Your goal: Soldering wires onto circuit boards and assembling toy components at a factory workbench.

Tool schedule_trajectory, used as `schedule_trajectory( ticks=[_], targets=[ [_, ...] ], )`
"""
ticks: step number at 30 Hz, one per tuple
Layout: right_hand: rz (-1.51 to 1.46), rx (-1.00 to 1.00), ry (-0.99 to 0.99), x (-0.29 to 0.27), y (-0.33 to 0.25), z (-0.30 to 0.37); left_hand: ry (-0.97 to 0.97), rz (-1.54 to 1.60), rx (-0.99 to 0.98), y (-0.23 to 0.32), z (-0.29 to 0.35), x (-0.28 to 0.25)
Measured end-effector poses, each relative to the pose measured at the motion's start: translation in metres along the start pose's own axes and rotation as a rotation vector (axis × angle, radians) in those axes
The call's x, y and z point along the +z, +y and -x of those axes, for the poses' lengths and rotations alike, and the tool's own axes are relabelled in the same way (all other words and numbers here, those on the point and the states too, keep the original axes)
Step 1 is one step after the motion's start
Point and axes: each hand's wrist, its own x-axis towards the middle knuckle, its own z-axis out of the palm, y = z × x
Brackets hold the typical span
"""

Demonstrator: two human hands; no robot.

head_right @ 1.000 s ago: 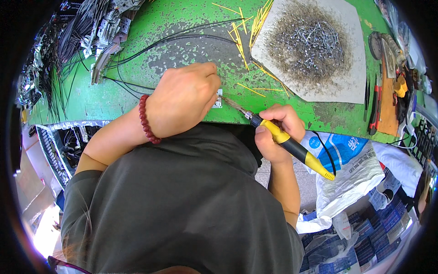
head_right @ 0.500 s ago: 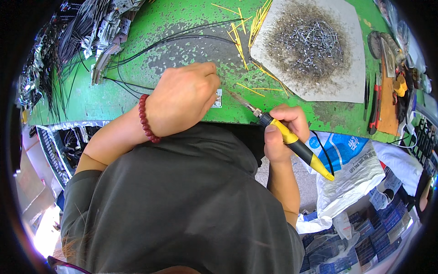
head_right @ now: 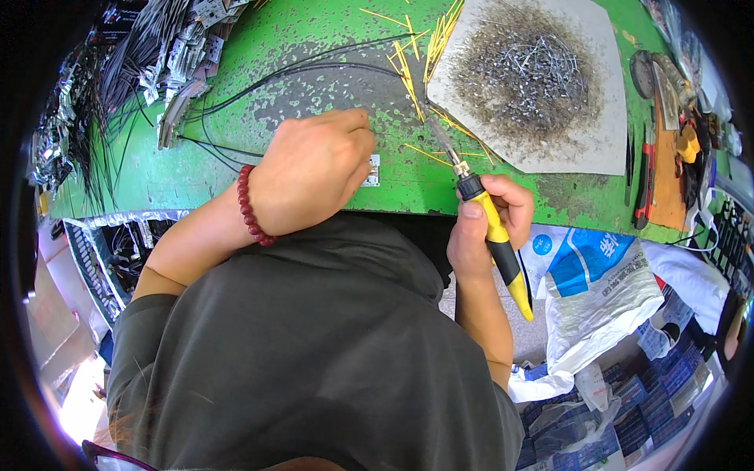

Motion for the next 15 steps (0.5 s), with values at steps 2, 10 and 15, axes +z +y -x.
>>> schedule_trajectory(
  ticks=[2, 10, 15],
  targets=[
    [0.002, -0.013, 0.016, 0.003, 0.000, 0.000, 0.004, -0.004, -0.001, 0.000, 0.002, 0.000],
    [0.178, -0.128, -0.101, 0.004, -0.009, -0.005, 0.000, -0.002, 0.001, -0.001, 0.001, -0.002],
    [0.159, -0.113, -0.076, 0.004, -0.004, -0.013, 0.107, 0.075, 0.061, -0.010, -0.008, -0.015]
  ],
)
